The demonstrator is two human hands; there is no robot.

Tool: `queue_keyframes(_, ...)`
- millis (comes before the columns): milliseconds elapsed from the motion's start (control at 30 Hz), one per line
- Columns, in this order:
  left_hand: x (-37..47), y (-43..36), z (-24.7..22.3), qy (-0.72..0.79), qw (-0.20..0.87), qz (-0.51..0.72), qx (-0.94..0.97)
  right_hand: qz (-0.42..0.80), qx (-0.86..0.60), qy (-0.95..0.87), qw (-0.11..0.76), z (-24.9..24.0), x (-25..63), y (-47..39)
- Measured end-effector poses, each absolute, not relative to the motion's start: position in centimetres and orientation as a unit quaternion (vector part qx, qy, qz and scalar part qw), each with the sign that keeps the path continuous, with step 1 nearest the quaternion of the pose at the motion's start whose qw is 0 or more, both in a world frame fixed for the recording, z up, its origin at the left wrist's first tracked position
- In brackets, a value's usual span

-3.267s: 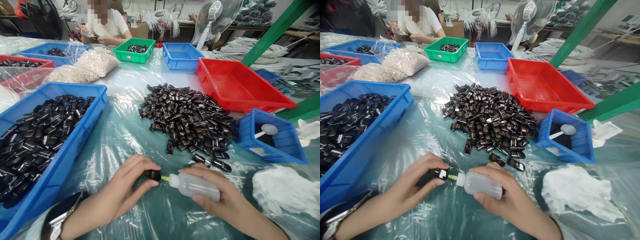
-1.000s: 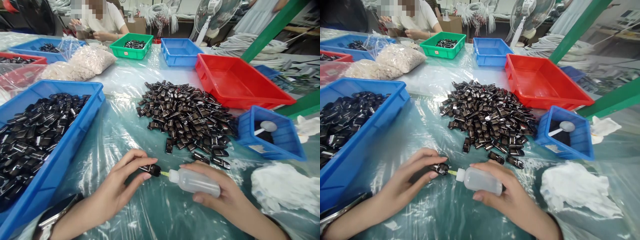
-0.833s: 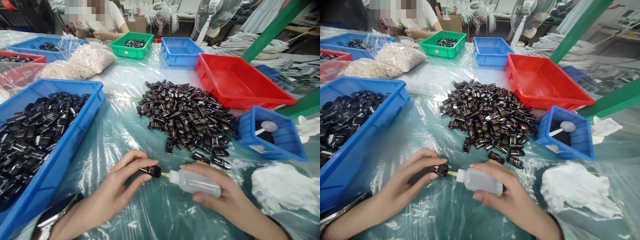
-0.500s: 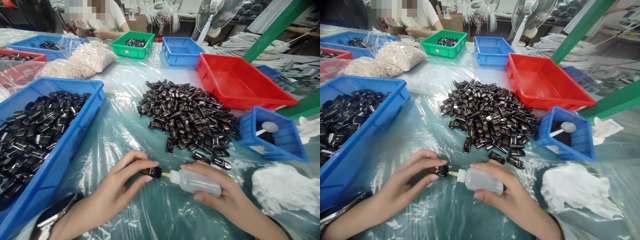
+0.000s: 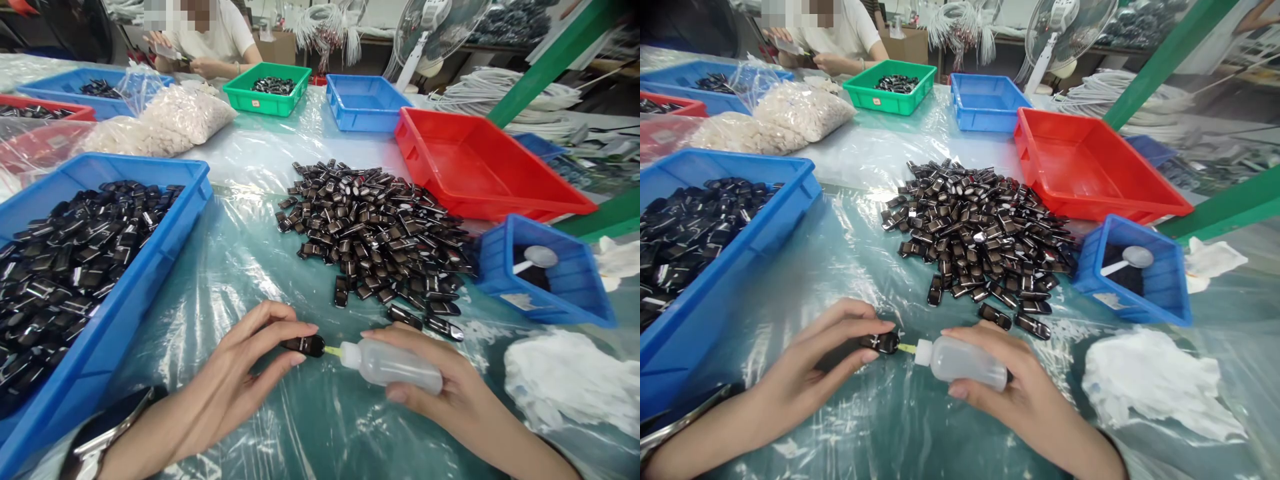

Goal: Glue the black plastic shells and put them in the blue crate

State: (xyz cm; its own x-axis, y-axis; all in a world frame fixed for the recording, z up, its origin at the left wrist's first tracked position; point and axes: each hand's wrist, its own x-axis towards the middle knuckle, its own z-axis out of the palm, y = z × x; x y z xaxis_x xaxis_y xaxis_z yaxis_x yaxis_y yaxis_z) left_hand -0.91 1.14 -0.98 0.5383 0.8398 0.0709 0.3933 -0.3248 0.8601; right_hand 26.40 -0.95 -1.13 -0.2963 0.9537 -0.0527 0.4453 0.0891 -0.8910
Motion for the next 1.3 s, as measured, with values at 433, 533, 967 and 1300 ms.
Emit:
queue_keyframes(433,-1.00,1.09,-0.91,0.395,0.407,0.267,0.779,0.408,-0.510,-0.697,0.294,-0.88,26.35,-0.72)
queue_keyframes(533,-1.04,1.00,-0.90,0.399,0.426,0.260,0.770,0.412,-0.517,-0.693,0.288,-0.87,26.35,-0.77)
queue_keyframes(967,-0.96,1.08,-0.86,0.402,0.427,0.257,0.768,0.386,-0.514,-0.705,0.301,-0.98,26.31,-0.70)
queue_keyframes(1300,-0.84,1.32,-0.64,0.474,0.406,0.309,0.717,0.394,-0.535,-0.673,0.324,-0.59,25.66,-1.01)
